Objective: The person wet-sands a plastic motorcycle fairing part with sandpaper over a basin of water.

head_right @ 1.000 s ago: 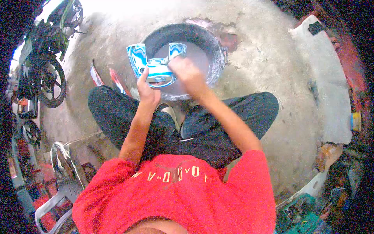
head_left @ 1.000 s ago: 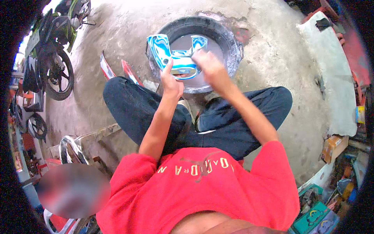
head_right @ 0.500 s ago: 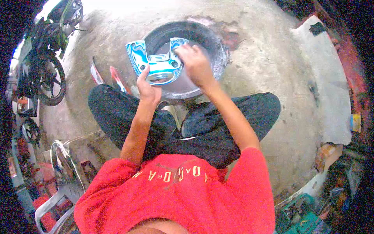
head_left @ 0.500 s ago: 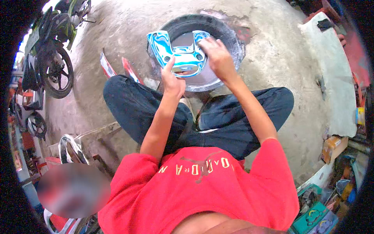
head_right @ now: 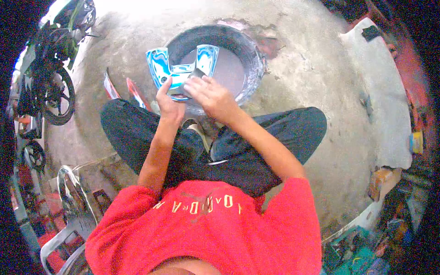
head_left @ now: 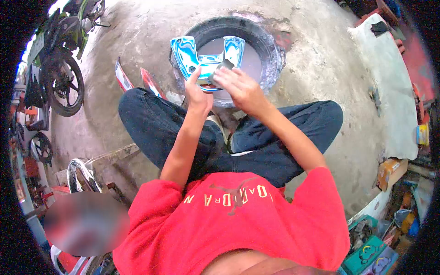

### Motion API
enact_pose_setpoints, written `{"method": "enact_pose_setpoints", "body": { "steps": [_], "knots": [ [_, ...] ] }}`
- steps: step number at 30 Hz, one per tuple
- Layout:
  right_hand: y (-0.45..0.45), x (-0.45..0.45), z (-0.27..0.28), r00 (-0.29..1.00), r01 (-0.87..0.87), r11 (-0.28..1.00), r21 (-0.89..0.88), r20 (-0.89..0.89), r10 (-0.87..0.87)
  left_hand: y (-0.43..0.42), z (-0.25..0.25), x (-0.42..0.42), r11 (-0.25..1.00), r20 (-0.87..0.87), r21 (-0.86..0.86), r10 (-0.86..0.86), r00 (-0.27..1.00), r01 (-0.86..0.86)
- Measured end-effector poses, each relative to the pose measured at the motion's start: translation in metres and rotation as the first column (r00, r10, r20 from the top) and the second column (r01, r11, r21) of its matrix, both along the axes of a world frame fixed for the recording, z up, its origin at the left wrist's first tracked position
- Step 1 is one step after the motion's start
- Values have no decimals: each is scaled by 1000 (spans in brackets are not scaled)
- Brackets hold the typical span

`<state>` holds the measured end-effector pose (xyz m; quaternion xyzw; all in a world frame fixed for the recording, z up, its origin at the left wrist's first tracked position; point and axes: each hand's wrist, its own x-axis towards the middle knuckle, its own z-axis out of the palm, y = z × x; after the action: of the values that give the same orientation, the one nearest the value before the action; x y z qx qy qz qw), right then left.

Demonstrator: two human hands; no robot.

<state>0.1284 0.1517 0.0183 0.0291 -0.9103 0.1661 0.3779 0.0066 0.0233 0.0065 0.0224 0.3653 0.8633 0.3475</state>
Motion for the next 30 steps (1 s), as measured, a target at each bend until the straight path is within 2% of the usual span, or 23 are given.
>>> {"method": "enact_pose_setpoints", "body": {
  "steps": [2,3,4,6,8,9,12,14,16,18,19,20,21,23,26,27,28,30],
  "knots": [
    [3,-2,-2,999,-54,991,-123,-1,55,-3,-1,-2,1000,0,-6,3,1000,-3],
    [19,-7,1,995,77,988,-135,74,-67,-4,5,2,1000,3,-21,10,1000,-10],
    [36,-12,4,981,192,981,-24,5,-192,-4,10,5,999,9,-28,18,1000,-18],
    [35,-12,-10,982,187,981,-52,18,-186,-4,9,6,999,14,-36,33,999,-32],
    [-3,-1,-8,998,54,992,-117,29,-51,-1,-7,-2,999,24,-25,49,999,-48],
    [-17,4,-8,1000,-20,996,-87,8,21,1,-6,-5,999,77,20,29,997,-31],
    [9,-6,-2,999,38,999,-21,-5,-38,0,-3,-1,998,32,-21,67,997,-66],
    [39,-15,-5,977,211,970,-122,42,-207,-1,5,5,997,43,-6,72,996,-72],
    [28,-11,-14,983,185,981,-59,11,-184,-1,2,3,997,24,-29,68,997,-68],
    [-6,1,-12,1000,16,999,-32,-16,-16,-1,-5,0,997,-7,-59,58,998,-58],
    [-17,9,2,999,-30,999,20,32,30,-2,-6,-2,994,-18,-91,58,998,-59],
    [-8,3,-1,999,23,1000,-8,41,-23,-2,-7,-4,991,-30,-123,58,998,-61],
    [8,-3,-5,996,76,996,-42,59,-74,0,-8,-3,997,-9,-55,54,999,-54],
    [45,-13,-17,981,192,978,-81,43,-189,-3,4,4,992,-13,-109,69,998,-70],
    [19,-2,-21,990,141,990,-25,33,-140,1,2,4,995,-42,-82,57,997,-60],
    [0,3,-18,995,91,995,-35,40,-90,1,-5,1,995,-39,-83,49,998,-52],
    [-11,6,-10,999,21,999,41,43,-23,-1,-10,-3,995,-35,-85,40,999,-43],
    [2,1,-5,998,52,998,22,30,-53,0,-13,-3,998,-24,-54,34,999,-35]
  ]
}}
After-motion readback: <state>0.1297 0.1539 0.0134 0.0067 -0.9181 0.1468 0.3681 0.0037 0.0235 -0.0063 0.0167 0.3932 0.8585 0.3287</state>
